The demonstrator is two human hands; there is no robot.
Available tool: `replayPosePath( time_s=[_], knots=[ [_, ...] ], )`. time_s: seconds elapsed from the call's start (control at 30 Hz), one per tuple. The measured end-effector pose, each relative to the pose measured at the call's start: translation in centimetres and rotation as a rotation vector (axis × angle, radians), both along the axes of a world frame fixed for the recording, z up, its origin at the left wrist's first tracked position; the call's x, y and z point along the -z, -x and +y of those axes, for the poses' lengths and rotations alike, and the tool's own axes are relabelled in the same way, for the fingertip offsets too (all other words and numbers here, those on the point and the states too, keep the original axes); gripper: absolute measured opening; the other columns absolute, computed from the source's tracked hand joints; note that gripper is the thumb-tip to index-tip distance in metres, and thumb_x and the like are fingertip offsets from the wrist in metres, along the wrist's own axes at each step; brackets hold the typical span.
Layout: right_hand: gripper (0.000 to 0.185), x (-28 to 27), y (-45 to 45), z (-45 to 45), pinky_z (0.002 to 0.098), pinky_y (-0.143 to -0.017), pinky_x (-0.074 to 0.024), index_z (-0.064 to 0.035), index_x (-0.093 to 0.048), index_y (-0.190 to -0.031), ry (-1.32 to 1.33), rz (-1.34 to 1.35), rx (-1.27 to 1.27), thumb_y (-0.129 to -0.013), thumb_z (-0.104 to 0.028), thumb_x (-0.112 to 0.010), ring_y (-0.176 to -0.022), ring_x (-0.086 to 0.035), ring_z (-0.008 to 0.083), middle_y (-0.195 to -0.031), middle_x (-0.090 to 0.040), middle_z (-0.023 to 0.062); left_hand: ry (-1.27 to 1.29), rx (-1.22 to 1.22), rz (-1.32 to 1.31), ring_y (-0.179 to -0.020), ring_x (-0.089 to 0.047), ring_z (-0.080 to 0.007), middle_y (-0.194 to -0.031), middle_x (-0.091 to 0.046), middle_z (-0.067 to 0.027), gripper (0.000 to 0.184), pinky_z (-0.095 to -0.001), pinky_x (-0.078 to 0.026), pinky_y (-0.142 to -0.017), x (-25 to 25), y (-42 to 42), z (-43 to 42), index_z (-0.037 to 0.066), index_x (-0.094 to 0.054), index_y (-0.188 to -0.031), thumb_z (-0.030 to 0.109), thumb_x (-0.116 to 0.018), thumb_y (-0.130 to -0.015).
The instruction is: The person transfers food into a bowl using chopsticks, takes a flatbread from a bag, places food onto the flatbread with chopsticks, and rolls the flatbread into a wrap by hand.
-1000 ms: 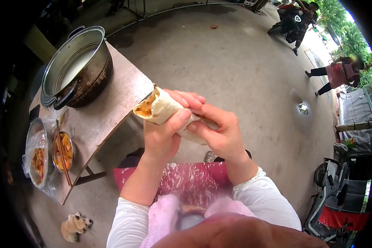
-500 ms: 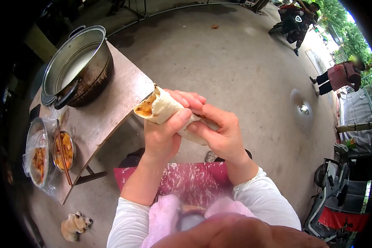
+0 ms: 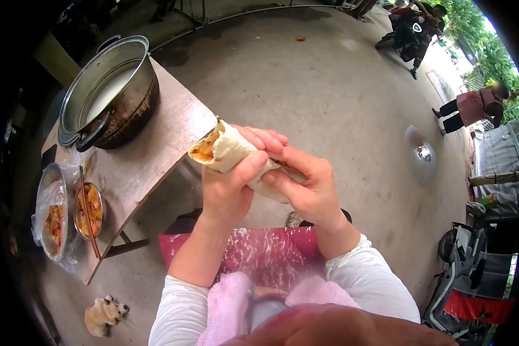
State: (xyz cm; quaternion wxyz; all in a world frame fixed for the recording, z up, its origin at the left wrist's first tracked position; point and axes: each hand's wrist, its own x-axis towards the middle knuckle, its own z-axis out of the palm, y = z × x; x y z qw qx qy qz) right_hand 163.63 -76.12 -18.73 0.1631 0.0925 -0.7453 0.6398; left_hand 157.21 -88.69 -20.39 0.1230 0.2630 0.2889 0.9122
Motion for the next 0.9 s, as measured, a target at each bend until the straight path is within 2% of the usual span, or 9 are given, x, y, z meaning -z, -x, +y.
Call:
replayPosePath(
  time_s=[0.9],
  knots=[
    [0.031,0.23,0.14,-0.18,0.0267,-0.078,-0.0519,0.0026,-0.062,-0.114,0.04,-0.002,-0.012,-0.083,0.002,-0.065,-0.091,-0.064,0.0132,-0.098,-0.069,0.0107,0.022,-0.006,-0.041,-0.099,-0.061,-0.0267,-0.091,-0.066,-0.0107,0.011,-0.044,-0.046,-0.093,-0.26,-0.07,-0.11,0.005,-0.061,-0.09,0.003,-0.063,-0.079]
  ],
)
